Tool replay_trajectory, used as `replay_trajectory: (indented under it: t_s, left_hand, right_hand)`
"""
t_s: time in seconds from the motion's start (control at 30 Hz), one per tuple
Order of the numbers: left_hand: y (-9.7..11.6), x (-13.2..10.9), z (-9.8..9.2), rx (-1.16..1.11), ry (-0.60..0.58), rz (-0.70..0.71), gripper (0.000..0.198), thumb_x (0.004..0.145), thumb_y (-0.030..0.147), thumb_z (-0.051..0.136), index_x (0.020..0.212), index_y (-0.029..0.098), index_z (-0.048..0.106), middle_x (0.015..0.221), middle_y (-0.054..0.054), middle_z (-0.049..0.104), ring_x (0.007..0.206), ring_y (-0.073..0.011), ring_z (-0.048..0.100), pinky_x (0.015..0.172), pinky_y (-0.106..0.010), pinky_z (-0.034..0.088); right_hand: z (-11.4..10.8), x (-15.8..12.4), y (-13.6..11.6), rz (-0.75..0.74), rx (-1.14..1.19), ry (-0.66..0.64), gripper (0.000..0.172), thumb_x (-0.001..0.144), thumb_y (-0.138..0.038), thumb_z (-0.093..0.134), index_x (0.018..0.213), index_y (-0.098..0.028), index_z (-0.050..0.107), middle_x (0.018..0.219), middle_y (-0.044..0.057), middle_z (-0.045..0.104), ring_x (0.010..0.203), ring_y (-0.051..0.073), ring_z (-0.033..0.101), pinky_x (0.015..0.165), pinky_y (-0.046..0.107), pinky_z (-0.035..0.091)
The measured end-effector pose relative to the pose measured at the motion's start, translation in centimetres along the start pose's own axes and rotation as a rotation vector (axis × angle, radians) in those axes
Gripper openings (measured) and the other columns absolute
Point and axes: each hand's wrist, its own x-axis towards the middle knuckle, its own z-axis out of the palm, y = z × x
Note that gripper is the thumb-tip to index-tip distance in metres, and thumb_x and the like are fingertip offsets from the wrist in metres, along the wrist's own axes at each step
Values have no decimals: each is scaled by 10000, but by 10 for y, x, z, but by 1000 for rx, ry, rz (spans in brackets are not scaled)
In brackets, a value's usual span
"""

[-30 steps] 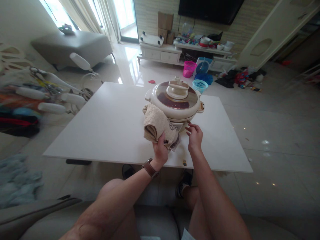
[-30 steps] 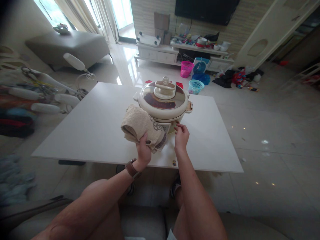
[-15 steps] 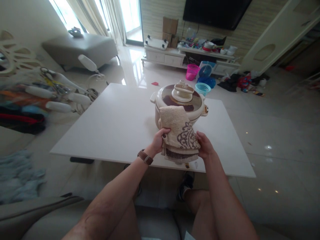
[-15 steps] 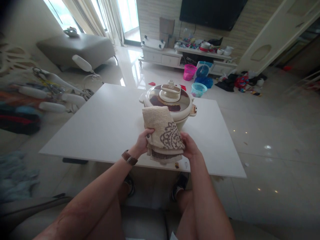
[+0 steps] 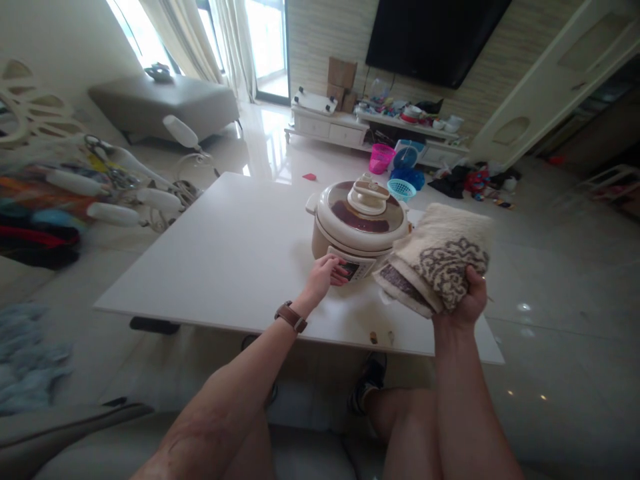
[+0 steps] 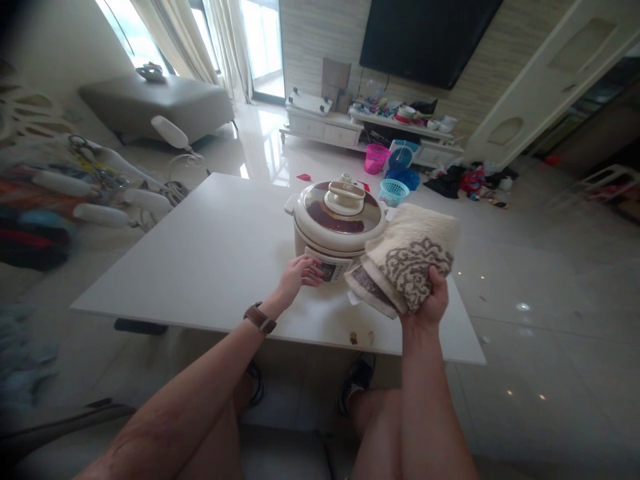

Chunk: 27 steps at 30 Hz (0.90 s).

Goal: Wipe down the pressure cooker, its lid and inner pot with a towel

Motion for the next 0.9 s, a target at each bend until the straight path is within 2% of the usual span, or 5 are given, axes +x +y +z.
replay_trajectory:
  t_s: [0.2,0.33,0.47,0.77,0.9]
  left_hand:
    - [1,-2,-6,-68,128,0,138,762,239,589,870,184,655,710,-39,689,565,-173,687,563,-270,516]
    - [4,-1,-11,-103,156,-20,161,745,225,578,883,182,649,715,-34,682,555,-169,678,571,-277,521]
    - [7,-1,-16,-113,173,-38,166,732,212,570,877,178,644,714,-32,679,557,-167,679,567,-270,505]
    - [16,-4,-25,-183,169,-26,159,724,195,564,864,188,639,728,-29,675,576,-163,669,581,-275,500]
    - [20,-2,-28,-223,238,-14,159,716,184,559,862,193,622,720,-23,668,574,-159,654,595,-281,498]
  right_hand:
    - [34,10,-7,-322,-278,251,417,816,-474,749,1134,-205,721,1115,78,749,1138,305,724,1064,539,587]
    - [87,5,10,-419,-755,-102,319,886,-434,679,1094,-198,736,1129,134,767,1136,320,695,1092,522,539]
    - [123,-1,27,-489,-1149,-335,529,890,-359,667,1406,-243,679,1552,124,645,1500,381,496,1248,602,366]
    - [96,29,38,-426,-1150,-216,563,978,-389,546,1517,-254,639,1617,94,601,1556,369,449,1301,625,348]
    - [105,-1,32,-480,-1250,-380,612,948,-333,581,1559,-317,596,1708,32,502,1644,396,313,1306,677,316]
